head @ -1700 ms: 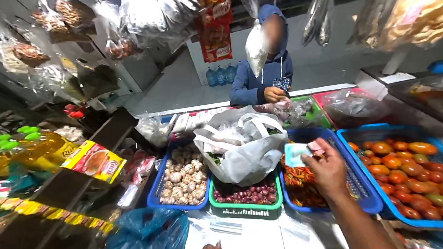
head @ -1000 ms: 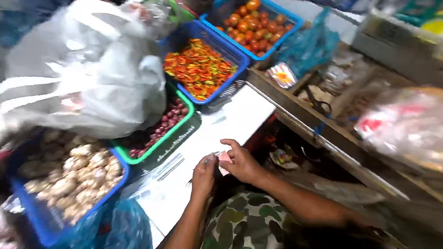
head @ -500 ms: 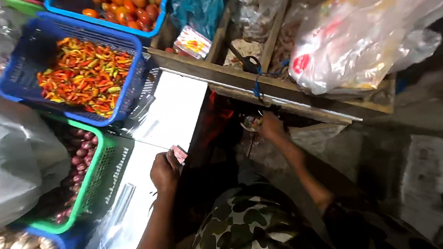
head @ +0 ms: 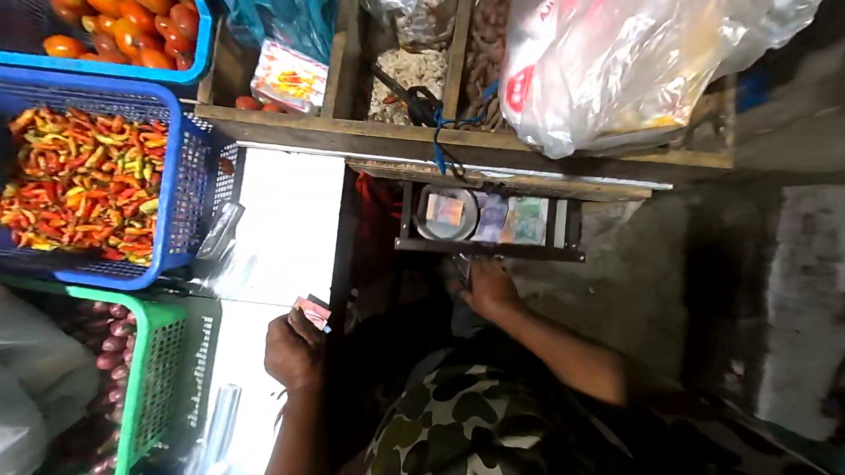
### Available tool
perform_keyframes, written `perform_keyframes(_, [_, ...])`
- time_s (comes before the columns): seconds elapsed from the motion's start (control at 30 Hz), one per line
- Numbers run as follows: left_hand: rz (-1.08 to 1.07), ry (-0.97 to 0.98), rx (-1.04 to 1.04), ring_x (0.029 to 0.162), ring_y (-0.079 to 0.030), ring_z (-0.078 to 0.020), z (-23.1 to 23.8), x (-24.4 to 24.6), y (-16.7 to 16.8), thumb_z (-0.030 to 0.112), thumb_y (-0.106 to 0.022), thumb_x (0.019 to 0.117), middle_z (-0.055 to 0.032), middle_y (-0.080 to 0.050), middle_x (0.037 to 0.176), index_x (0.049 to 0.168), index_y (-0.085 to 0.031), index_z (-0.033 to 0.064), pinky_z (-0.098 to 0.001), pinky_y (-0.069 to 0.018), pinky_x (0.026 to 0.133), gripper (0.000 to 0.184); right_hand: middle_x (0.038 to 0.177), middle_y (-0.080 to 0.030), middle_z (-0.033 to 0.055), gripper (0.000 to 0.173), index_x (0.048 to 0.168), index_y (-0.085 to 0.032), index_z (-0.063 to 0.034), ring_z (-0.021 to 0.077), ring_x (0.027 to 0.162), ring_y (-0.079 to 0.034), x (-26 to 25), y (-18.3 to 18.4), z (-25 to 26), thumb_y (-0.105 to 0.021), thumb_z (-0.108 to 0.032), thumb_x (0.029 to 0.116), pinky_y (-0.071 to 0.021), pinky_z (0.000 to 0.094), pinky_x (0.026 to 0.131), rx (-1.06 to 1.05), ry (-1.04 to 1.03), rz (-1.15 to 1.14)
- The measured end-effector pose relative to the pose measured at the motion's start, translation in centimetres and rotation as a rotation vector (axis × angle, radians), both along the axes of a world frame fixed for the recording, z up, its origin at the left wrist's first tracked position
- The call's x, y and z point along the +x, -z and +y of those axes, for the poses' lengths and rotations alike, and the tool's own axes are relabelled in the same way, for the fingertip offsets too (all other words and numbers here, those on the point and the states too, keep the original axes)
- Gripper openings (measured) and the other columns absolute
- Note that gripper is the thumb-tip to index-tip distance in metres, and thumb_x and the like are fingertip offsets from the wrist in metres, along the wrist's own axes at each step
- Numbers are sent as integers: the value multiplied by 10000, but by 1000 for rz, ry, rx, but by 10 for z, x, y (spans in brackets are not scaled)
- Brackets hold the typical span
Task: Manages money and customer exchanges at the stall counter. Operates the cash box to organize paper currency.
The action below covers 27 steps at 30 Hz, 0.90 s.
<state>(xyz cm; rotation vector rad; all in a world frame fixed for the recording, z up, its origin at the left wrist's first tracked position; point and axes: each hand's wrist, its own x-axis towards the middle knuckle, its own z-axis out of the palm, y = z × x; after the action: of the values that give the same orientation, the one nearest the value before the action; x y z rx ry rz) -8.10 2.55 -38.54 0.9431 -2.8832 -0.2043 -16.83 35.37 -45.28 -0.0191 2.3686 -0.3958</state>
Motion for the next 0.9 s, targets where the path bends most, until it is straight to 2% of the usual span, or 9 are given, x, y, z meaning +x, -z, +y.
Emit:
perform_keyframes(0.13, [9,8,-10,875,-716,-326,1,-1,1,334,-400,1098,-175,-707,932,1062,-670,0,-513,-557,741,431,1598,-381,224,913,1592,-316,-35,413,1495,-328,32,-3,-1,-773,-370,877,-314,594,1198,-11,-75,-174])
perform_keyframes(0.23, [10,16,-22,876,-718,-337,2,-2,1,325,-401,1100,-186,-705,930,1053,-669,-8,-519,-554,732,429,1697,-162,224,959,1638,-154,-20,407,1572,-145,38,0,-3,-721,-341,935,-211,592,1245,-4,-141,-314])
perform_keyframes(0.3, [6,6,-33,876,-717,-331,3,-3,0,325,-405,1099,-184,-704,928,1049,-672,-8,-517,-555,737,429,1650,-315,206,651,1569,-381,-31,383,1518,-318,36,-24,-2,-576,-333,1027,-305,561,1218,-79,-193,-298])
perform_keyframes(0.37, [11,8,-46,866,-714,-322,3,-3,1,324,-404,1099,-177,-700,916,1031,-671,-1,-510,-552,730,427,1318,-669,151,388,1335,-658,-91,324,1239,-633,24,-60,6,-458,-306,1081,-495,544,1059,-210,-95,-163])
perform_keyframes(0.4, [12,9,-44,864,-714,-322,3,-3,2,327,-400,1101,-175,-700,914,1027,-670,-1,-509,-549,727,431,1197,-717,130,358,1262,-694,-107,308,1143,-681,12,-73,13,-444,-296,1088,-527,543,1008,-228,-1,-91])
perform_keyframes(0.47, [7,9,-36,867,-715,-328,3,-3,2,326,-400,1101,-180,-702,919,1035,-670,-6,-513,-549,729,433,1108,-735,137,308,1201,-716,-104,325,1052,-708,-16,-74,35,-486,-268,1078,-552,569,945,-160,191,80])
perform_keyframes(0.6, [-24,-6,-30,888,-718,-329,3,-4,0,340,-389,1101,-180,-710,943,1053,-675,3,-527,-551,745,444,1194,-695,186,338,1195,-698,-78,391,1114,-669,-69,-15,73,-572,-342,1026,-523,636,939,30,414,132])
perform_keyframes(0.77, [-29,-4,-49,889,-718,-313,2,-2,4,345,-390,1102,-165,-710,935,1053,-672,12,-512,-552,743,439,1172,-689,227,787,1085,-726,-24,407,1140,-647,-99,45,62,-667,-760,812,-506,656,944,120,459,0])
perform_keyframes(0.9, [-32,4,-58,869,-714,-306,1,-3,3,334,-398,1100,-159,-702,917,1037,-672,15,-503,-549,730,425,1198,-697,213,443,1105,-743,-59,415,1180,-632,-97,54,65,-719,-452,904,-478,668,983,95,548,37])
